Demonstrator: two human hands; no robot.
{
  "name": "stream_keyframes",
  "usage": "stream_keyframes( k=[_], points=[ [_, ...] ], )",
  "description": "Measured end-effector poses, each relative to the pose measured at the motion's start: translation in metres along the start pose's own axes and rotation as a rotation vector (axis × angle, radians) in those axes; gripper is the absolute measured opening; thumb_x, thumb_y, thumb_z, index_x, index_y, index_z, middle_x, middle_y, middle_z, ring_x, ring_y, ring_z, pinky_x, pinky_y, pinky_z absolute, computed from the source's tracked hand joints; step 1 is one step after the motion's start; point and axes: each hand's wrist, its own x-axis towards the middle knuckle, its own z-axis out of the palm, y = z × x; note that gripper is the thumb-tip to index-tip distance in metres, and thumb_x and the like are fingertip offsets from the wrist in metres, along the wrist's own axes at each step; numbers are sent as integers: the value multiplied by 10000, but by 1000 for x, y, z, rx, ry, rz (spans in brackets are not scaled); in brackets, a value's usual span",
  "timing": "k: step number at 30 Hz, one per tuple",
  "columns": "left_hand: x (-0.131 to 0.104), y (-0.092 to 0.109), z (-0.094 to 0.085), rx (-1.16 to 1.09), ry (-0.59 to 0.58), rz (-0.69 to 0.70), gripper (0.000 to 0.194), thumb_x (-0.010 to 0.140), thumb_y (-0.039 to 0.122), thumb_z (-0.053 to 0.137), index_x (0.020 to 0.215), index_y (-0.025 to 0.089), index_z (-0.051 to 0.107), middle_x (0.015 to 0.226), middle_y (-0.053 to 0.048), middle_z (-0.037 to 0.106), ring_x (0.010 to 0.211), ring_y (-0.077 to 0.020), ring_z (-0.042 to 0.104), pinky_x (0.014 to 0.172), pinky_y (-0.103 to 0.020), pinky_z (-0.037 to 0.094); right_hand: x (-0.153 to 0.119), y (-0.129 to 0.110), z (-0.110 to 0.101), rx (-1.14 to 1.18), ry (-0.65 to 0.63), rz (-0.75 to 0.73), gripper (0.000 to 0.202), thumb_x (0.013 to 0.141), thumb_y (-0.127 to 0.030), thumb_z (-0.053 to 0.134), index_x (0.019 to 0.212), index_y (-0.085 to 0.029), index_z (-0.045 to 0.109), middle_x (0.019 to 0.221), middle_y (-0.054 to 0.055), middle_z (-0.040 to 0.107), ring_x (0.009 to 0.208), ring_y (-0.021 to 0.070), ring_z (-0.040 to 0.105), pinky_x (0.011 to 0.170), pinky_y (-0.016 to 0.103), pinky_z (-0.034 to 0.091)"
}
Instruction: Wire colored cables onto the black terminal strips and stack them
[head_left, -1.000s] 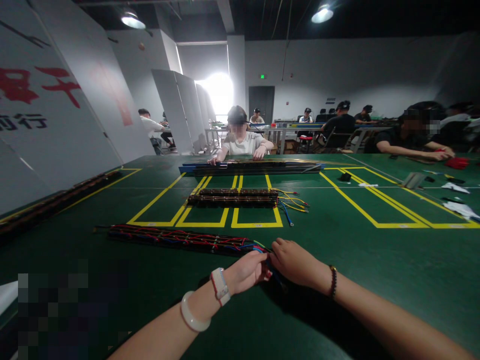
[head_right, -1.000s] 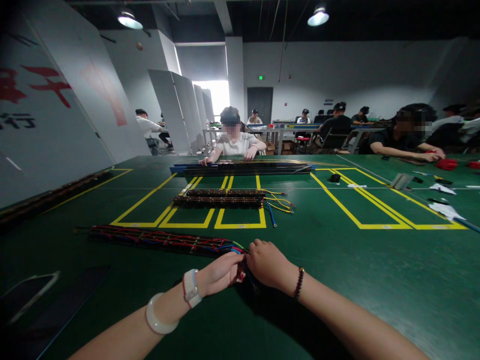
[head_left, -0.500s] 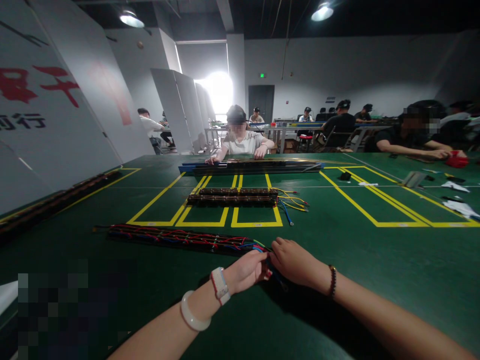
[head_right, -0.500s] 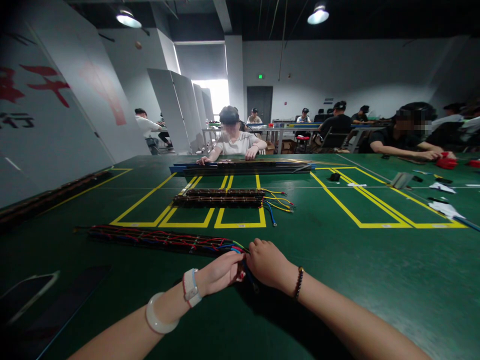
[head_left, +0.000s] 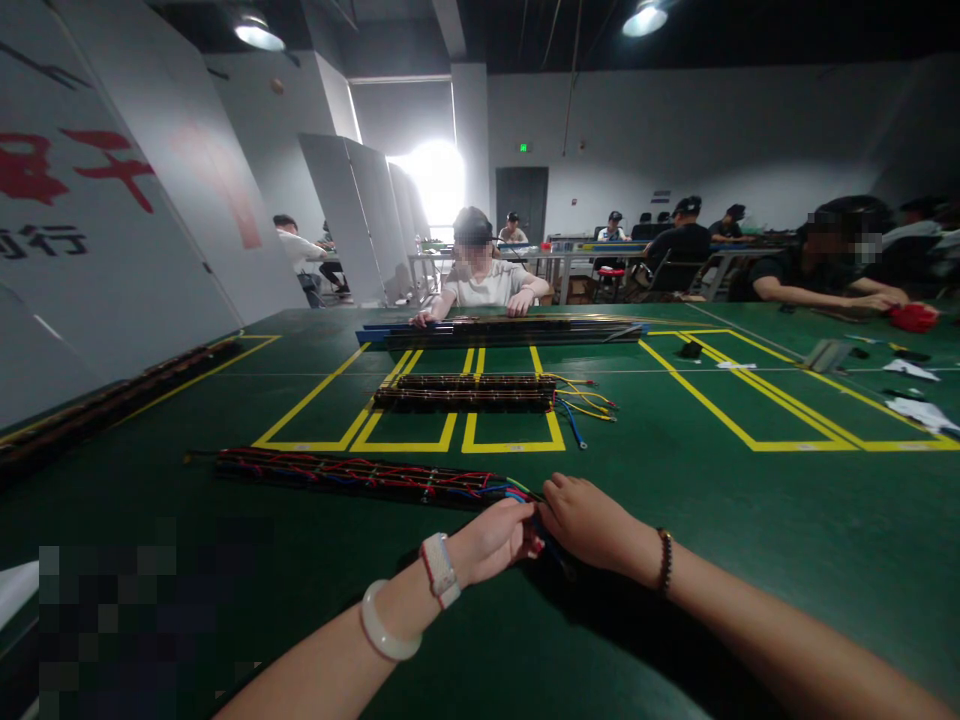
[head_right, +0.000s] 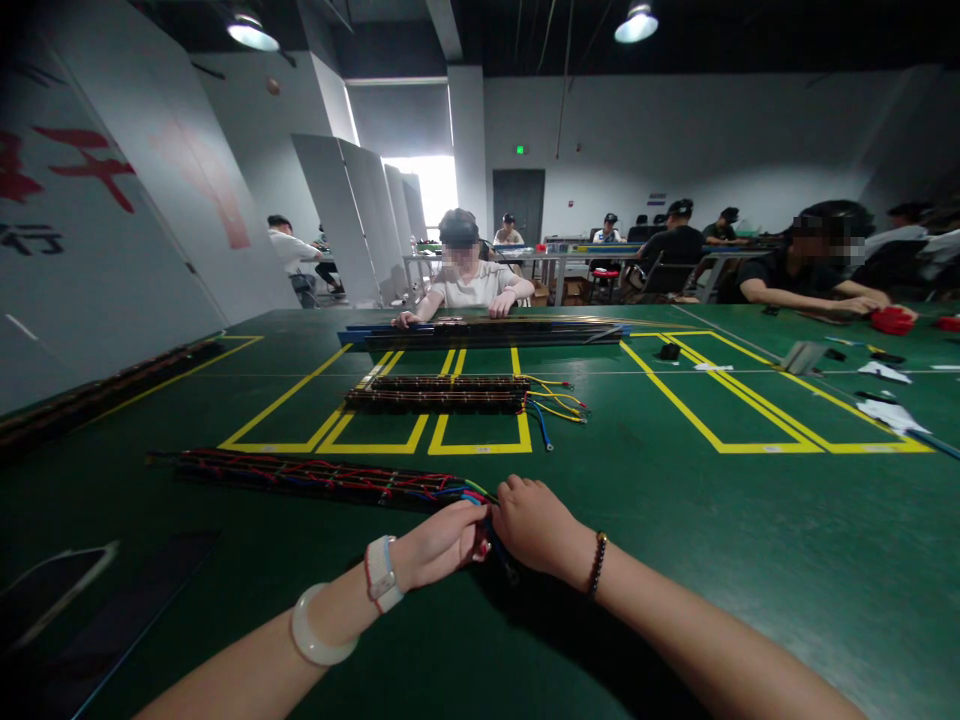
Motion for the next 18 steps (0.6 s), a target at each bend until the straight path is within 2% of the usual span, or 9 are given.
stream_keyframes(
  k=[18],
  points=[
    [-2,1,-1,-11,-22,0,110,882,173,454,782,146,490,597,7,559,493,-88,543,528,-211,396,0,-1,0,-22,8,-23,300,942,-205,316,883,-119,597,860,117,588,756,199,550,659,311,406]
  ],
)
